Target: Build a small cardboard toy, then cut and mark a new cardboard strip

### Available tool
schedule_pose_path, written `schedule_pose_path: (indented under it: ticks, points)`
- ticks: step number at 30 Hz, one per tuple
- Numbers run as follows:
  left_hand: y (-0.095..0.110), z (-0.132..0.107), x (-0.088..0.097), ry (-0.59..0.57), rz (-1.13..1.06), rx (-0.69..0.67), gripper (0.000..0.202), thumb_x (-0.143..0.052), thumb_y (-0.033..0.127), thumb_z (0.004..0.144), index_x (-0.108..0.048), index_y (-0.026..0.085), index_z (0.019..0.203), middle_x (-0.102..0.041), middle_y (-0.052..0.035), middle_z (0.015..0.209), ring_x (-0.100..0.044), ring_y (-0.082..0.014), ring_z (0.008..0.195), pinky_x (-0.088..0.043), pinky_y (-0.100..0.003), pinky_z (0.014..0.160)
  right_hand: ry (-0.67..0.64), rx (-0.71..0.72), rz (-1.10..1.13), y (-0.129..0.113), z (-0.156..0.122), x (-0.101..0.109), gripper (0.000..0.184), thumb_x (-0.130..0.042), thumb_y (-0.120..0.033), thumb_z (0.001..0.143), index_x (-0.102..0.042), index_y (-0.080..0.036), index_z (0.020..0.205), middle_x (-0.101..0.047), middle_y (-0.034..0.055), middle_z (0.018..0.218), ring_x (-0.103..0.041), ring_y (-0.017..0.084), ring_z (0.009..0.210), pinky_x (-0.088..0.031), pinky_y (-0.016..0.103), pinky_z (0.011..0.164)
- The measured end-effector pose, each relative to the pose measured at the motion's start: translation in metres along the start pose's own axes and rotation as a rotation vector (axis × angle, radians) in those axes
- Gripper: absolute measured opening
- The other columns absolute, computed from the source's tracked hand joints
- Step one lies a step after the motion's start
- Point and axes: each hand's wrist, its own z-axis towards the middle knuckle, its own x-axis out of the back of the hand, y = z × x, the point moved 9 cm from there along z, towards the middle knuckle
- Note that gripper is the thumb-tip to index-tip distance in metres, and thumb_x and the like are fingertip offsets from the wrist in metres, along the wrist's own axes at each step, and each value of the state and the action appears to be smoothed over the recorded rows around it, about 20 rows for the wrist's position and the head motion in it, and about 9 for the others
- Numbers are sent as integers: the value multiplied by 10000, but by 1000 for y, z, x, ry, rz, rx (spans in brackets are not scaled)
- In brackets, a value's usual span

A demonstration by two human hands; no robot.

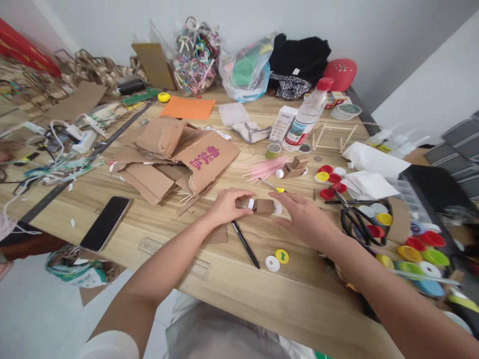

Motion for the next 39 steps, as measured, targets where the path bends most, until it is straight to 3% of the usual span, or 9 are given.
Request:
schedule_pose_path:
  ticks: [5,12,21,39]
  points:
    - [3,0,-1,-6,2,-3,344,-871,155,737,-837,256,1064,-841,-58,1074,-766,-225,945,-576,-370,953,11,-72,-18,14,-5,1,462,-640,-176,883,-669,-216,1343,-749,147,1313,-717,336,1221,-592,498,1020]
    - [3,0,2,12,32,14,320,-884,136,714,-841,259,1006,-848,-39,1024,-770,-234,957,-563,-396,995,-30,-117,-5,12,3,-3,314,-631,-139,896,-756,-194,1179,-810,138,1140,-764,313,1103,-598,434,980]
    - [3,1,1,29,27,21,325,-888,108,703,-834,241,995,-838,-25,952,-758,-206,885,-585,-339,895,-43,-151,24,21,4,-8,308,-663,-118,875,-759,-219,1150,-821,98,1094,-774,282,1064,-589,378,941]
    - [-1,2,1,40,22,15,329,-893,103,692,-835,249,981,-827,-20,929,-735,-201,850,-573,-327,866,-46,-203,86,29,3,-12,285,-696,-107,832,-752,-235,1081,-826,66,1016,-785,271,978,-575,322,848]
